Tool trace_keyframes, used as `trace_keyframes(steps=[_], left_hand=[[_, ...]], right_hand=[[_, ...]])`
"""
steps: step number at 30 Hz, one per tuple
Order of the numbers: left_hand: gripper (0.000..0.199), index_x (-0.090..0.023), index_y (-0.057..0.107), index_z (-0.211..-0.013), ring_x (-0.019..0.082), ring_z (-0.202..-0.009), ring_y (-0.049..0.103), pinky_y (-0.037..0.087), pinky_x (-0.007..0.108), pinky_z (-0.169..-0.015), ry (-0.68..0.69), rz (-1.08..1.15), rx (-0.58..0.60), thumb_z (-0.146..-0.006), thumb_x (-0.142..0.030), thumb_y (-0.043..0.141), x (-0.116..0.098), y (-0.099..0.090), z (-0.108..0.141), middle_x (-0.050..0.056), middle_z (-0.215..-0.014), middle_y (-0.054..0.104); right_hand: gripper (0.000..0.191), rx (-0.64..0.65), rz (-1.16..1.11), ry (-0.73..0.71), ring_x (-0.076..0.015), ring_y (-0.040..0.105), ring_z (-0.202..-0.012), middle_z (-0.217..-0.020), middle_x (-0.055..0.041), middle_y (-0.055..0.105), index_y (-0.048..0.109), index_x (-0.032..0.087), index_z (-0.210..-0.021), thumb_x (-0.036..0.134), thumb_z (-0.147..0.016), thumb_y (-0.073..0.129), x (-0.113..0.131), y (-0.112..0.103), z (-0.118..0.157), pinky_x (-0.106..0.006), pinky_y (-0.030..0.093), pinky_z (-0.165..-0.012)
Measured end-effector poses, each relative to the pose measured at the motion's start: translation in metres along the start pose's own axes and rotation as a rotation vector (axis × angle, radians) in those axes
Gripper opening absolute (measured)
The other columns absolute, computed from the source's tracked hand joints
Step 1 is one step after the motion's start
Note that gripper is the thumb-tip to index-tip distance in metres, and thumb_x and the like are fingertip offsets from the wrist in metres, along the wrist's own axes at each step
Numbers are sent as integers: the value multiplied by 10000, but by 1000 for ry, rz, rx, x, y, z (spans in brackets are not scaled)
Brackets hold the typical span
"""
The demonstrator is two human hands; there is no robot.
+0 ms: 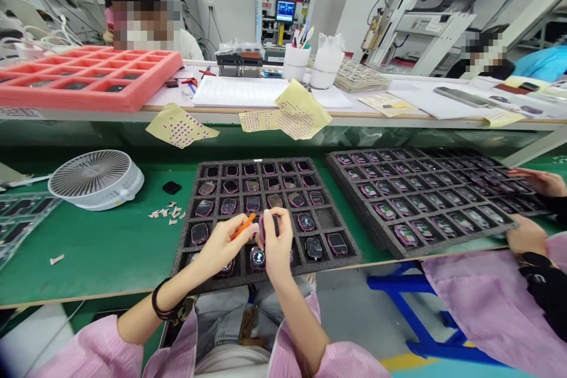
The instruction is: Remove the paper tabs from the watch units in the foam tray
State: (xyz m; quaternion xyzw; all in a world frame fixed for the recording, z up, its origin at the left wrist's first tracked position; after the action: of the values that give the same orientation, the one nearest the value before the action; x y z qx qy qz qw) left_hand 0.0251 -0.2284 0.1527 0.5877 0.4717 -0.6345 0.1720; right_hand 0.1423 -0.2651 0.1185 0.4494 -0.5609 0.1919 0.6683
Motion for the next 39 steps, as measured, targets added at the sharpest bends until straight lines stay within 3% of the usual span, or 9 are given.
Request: trace_keyframes(steps=[5, 8, 12, 17, 22, 27, 30, 35, 39], left_hand=[[320, -194, 406, -626, 90, -499, 338, 258, 214, -507, -89, -383, -358, -864, -400, 462, 12, -97, 29, -48, -542, 384], [339, -208, 384, -599, 113, -469, 366, 273, 217, -507, -275, -582, -414, -836, -433, 472, 52, -144, 41, -38, -511, 425], [296, -219, 426, -634, 171, -490, 494, 299, 229, -505, -473, -721, -387, -849, -422, 436, 105, -170, 45, 15, -558, 550], [308, -199, 523, -880, 273, -655, 629, 384, 266, -548, -568, -727, -363, -850, -481, 403, 137, -176, 47, 81, -688, 647], [352, -169, 545, -1039, 248, -797, 649, 461, 284, -656, -416, -569, -394, -854, -406, 362, 119, -164, 44, 107, -922, 690], [476, -219, 563, -1171, 172, -580, 552, 418, 256, -580, -293, -480, -274, -889, -527, 334, 74, -122, 43, 16, -780, 658], [454, -214, 571, -1107, 159, -601, 528, 408, 247, -587, -256, -370, -195, -892, -544, 346, 56, -96, 47, 3, -763, 625], [352, -203, 537, -934, 129, -590, 449, 372, 230, -577, -216, -193, -68, -919, -504, 354, 48, -59, 50, -28, -681, 513], [327, -189, 572, -937, 108, -601, 403, 337, 216, -575, -145, -50, 77, -933, -454, 381, 31, -20, 43, -31, -695, 491]], right_hand=[[291, -273, 668, -410, -130, 500, -572, -770, -6, 551, 525, 220, -854, 510, -839, 554, 63, -93, -45, -266, 418, -529], [348, -161, 1158, -405, -217, 533, -699, -745, -58, 577, 554, 212, -799, 550, -847, 486, 57, -122, -82, -353, 421, -669], [422, 87, 1427, -377, -254, 517, -705, -687, -81, 569, 549, 216, -738, 537, -907, 334, 28, -127, -98, -381, 402, -681], [415, -53, 1592, -523, -282, 531, -806, -850, -128, 591, 552, 203, -824, 534, -927, 324, 44, -141, -65, -383, 404, -689], [499, -102, 1723, -404, -277, 535, -740, -760, -108, 549, 491, 219, -745, 616, -918, 245, 38, -172, -33, -369, 416, -629], [546, -100, 1799, -348, -285, 554, -805, -826, -136, 562, 526, 191, -800, 651, -902, 250, 31, -170, -31, -360, 435, -644], [558, -118, 1778, -258, -281, 564, -818, -815, -131, 568, 517, 206, -724, 654, -902, 237, 32, -174, -36, -356, 433, -640], [528, -53, 1443, -184, -229, 550, -668, -649, -39, 547, 438, 238, -653, 755, -764, 431, 36, -175, -37, -327, 414, -584], [441, -125, 859, -156, -170, 561, -595, -653, 6, 591, 519, 223, -949, 582, -727, 647, 47, -155, -29, -267, 417, -527]])
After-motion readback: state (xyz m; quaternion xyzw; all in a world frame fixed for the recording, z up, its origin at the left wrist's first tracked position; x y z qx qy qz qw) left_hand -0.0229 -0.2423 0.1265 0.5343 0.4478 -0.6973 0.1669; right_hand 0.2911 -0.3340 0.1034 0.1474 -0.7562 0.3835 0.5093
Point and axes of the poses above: each hand's wrist, its own z-axis away from the middle knuckle, its own y-axis out of the palm, x = y × z, the point moved 10 cm from there along -z, towards the middle knuckle
